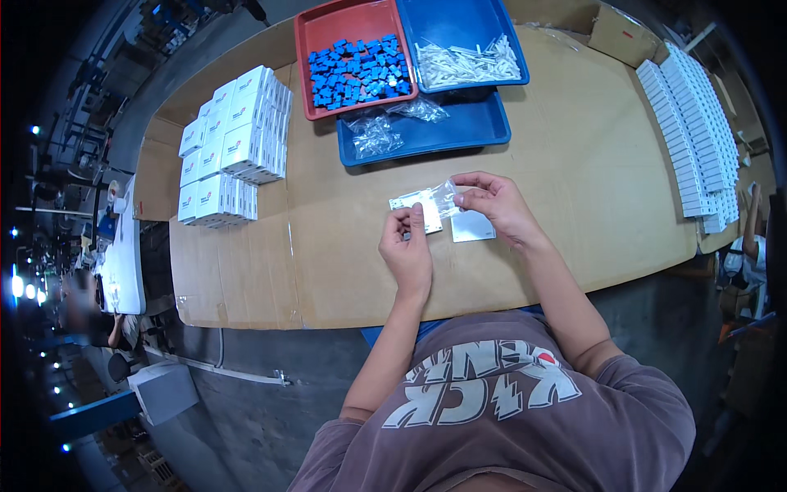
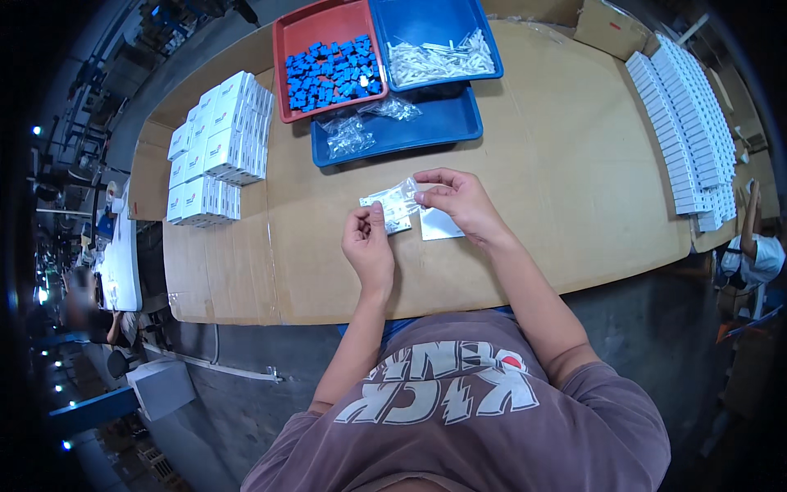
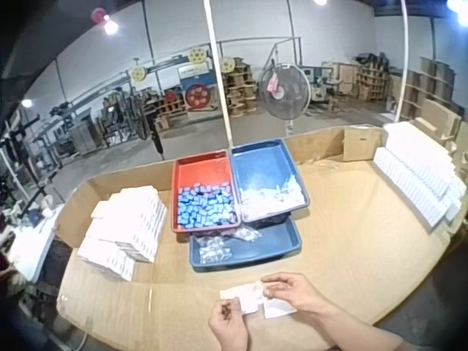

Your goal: Assembling and inspecting small white electronic modules with connectors at a workstation.

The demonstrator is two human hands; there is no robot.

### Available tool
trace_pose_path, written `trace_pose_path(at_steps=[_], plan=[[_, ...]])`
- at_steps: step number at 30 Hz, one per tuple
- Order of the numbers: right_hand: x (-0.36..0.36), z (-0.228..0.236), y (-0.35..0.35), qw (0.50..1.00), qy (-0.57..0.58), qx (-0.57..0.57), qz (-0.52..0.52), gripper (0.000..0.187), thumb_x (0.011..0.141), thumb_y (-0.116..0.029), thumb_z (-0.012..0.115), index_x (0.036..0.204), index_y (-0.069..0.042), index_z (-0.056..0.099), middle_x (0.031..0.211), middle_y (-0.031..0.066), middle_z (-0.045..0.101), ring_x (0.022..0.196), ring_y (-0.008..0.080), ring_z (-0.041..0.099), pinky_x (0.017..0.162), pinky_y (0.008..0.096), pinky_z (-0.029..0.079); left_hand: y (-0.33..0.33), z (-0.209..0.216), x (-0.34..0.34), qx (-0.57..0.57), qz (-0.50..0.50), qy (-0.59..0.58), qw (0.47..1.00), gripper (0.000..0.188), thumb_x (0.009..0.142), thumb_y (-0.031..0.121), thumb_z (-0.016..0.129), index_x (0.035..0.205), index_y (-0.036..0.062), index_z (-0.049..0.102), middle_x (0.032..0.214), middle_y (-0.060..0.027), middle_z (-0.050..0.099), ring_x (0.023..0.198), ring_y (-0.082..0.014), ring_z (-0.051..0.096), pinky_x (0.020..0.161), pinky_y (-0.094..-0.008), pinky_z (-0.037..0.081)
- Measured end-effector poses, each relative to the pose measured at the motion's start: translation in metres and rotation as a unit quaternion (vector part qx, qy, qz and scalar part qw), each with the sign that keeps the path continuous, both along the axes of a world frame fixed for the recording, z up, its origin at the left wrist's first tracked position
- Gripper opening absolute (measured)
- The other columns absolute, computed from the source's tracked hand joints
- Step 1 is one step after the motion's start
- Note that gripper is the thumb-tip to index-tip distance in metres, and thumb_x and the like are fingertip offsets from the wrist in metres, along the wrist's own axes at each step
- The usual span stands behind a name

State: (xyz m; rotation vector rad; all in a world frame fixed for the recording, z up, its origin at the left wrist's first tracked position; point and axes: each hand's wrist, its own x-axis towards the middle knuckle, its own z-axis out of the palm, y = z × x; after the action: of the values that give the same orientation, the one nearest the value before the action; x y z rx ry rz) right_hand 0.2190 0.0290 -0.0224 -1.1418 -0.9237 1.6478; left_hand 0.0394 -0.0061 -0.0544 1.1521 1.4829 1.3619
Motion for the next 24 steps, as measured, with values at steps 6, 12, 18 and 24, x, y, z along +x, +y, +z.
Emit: trace_pose_path(at_steps=[6,12,18,24], plan=[[0.009,-0.022,-0.001,1.000,0.013,-0.010,0.004,0.018,0.095,-0.007,0.076,0.109,0.003,0.073,0.099,0.0064,0.073,0.090,0.0098,0.068,0.081,0.0258,0.056,0.008,0.001,-0.004,-0.005,0.001,-0.170,0.985,0.026,0.110,0.024,0.058,0.104,-0.0003,0.063,0.086,-0.0001,0.063,0.070,-0.0051,0.054,0.060,-0.0224,0.044],[-0.003,-0.026,-0.004,0.999,0.010,-0.031,0.030,0.016,0.099,-0.011,0.072,0.110,0.000,0.072,0.095,0.0051,0.072,0.084,0.0108,0.068,0.075,0.0257,0.056,0.007,0.006,-0.013,-0.044,-0.040,-0.087,0.994,0.022,0.111,0.019,0.054,0.105,0.0003,0.064,0.081,0.0003,0.063,0.065,-0.0033,0.053,0.057,-0.0219,0.042],[-0.012,-0.021,-0.006,0.997,-0.017,-0.041,0.062,0.018,0.104,-0.015,0.064,0.114,-0.001,0.071,0.095,0.0030,0.072,0.084,0.0104,0.068,0.071,0.0255,0.057,0.010,-0.001,-0.023,-0.022,0.023,0.060,0.998,0.029,0.112,0.024,0.053,0.102,-0.0017,0.064,0.077,0.0025,0.057,0.069,-0.0034,0.048,0.061,-0.0238,0.040],[-0.027,-0.018,-0.012,0.994,-0.036,-0.054,0.092,0.019,0.106,-0.016,0.062,0.114,-0.001,0.071,0.091,0.0025,0.071,0.080,0.0099,0.068,0.067,0.0268,0.059,0.006,-0.009,-0.022,0.016,0.078,0.050,0.996,0.028,0.111,0.022,0.055,0.102,-0.0033,0.063,0.074,0.0001,0.059,0.065,-0.0053,0.049,0.057,-0.0265,0.040]])
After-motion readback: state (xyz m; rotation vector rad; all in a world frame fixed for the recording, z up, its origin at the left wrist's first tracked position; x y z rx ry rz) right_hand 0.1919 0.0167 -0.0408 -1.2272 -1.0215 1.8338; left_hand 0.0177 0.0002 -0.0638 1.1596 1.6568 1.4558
